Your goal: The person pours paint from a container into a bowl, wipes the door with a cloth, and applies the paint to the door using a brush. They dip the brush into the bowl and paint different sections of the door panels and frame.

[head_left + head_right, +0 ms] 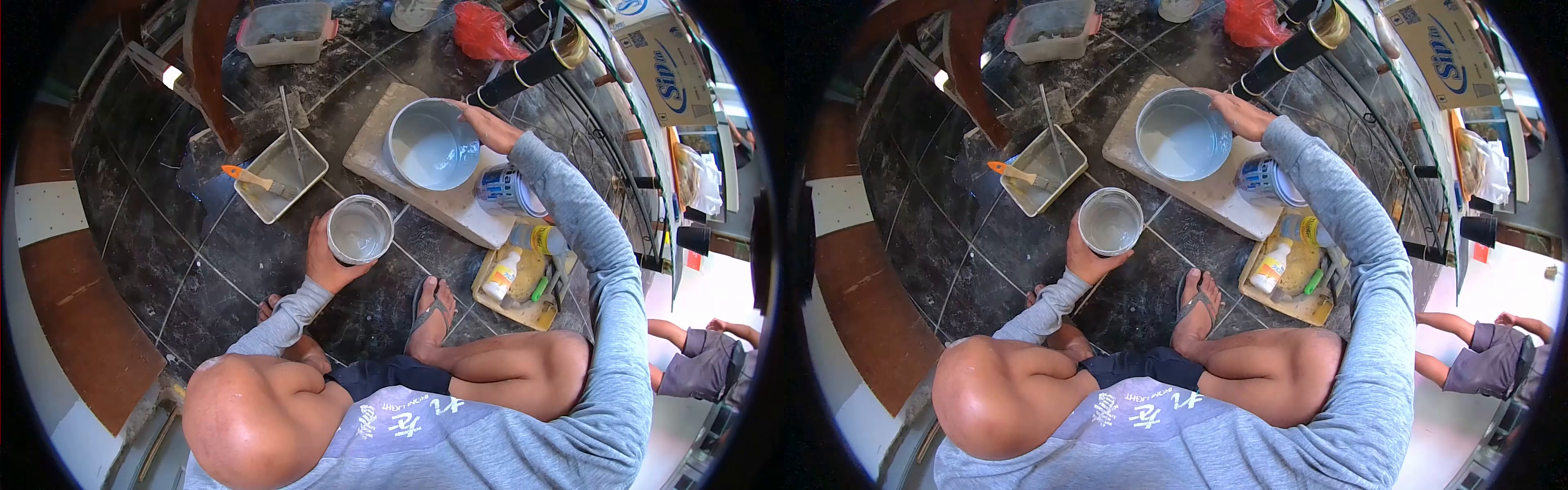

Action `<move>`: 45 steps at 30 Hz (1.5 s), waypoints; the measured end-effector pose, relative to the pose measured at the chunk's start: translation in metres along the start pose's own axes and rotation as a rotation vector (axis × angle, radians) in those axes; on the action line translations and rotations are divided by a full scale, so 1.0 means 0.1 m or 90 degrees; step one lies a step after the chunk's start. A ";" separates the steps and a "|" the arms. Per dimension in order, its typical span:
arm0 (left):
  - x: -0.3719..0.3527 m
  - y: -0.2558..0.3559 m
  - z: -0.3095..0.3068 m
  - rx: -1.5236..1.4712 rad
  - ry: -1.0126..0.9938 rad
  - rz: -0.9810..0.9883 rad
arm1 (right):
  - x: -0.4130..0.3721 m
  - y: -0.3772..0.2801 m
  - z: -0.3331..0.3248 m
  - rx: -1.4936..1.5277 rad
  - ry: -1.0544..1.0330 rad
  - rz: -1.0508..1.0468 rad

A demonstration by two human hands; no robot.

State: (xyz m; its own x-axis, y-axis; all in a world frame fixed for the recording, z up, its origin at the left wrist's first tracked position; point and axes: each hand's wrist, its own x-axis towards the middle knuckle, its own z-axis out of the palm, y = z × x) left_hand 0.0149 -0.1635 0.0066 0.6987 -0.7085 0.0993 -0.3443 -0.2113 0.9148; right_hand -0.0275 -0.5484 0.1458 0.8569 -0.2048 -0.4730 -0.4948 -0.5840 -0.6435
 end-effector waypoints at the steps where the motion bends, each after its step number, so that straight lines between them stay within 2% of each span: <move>1: 0.00 0.00 0.00 0.000 0.000 -0.001 | -0.01 -0.01 0.00 0.025 -0.004 0.036; 3: 0.00 -0.01 0.01 -0.004 -0.001 -0.005 | -0.04 -0.05 -0.02 0.075 -0.011 0.107; 9: 0.01 0.03 0.00 0.012 0.000 -0.002 | 0.10 0.16 -0.05 0.168 -0.089 0.109; 12: 0.03 0.06 -0.02 -0.008 -0.004 -0.008 | 0.15 0.24 -0.04 0.306 -0.132 0.085; 18: 0.06 0.09 -0.02 -0.017 0.009 -0.014 | 0.06 0.16 -0.09 0.415 -0.144 0.018; 25: 0.13 0.26 -0.07 -0.051 0.007 -0.046 | 0.06 0.29 -0.20 0.348 -0.062 -0.013; 31: 0.28 0.42 -0.12 -0.012 0.052 0.015 | 0.02 0.17 -0.46 0.363 -0.031 -0.068; 36: 0.64 0.63 -0.20 0.004 0.085 0.078 | -0.23 -0.18 -0.63 0.325 0.050 -0.124; 40: 0.94 0.78 -0.22 0.018 0.096 0.141 | -0.38 -0.27 -0.79 0.290 0.169 -0.089; 45: 1.18 0.86 -0.11 0.036 0.104 0.184 | -0.56 -0.44 -0.93 0.254 0.230 -0.117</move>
State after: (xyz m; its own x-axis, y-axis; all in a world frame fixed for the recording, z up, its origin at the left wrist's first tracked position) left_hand 0.0752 -0.2580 0.1010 0.6571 -0.6278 0.4172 -0.5735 -0.0573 0.8172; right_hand -0.0406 -0.5844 0.2569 0.8941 -0.4250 -0.1413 -0.2896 -0.3080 -0.9062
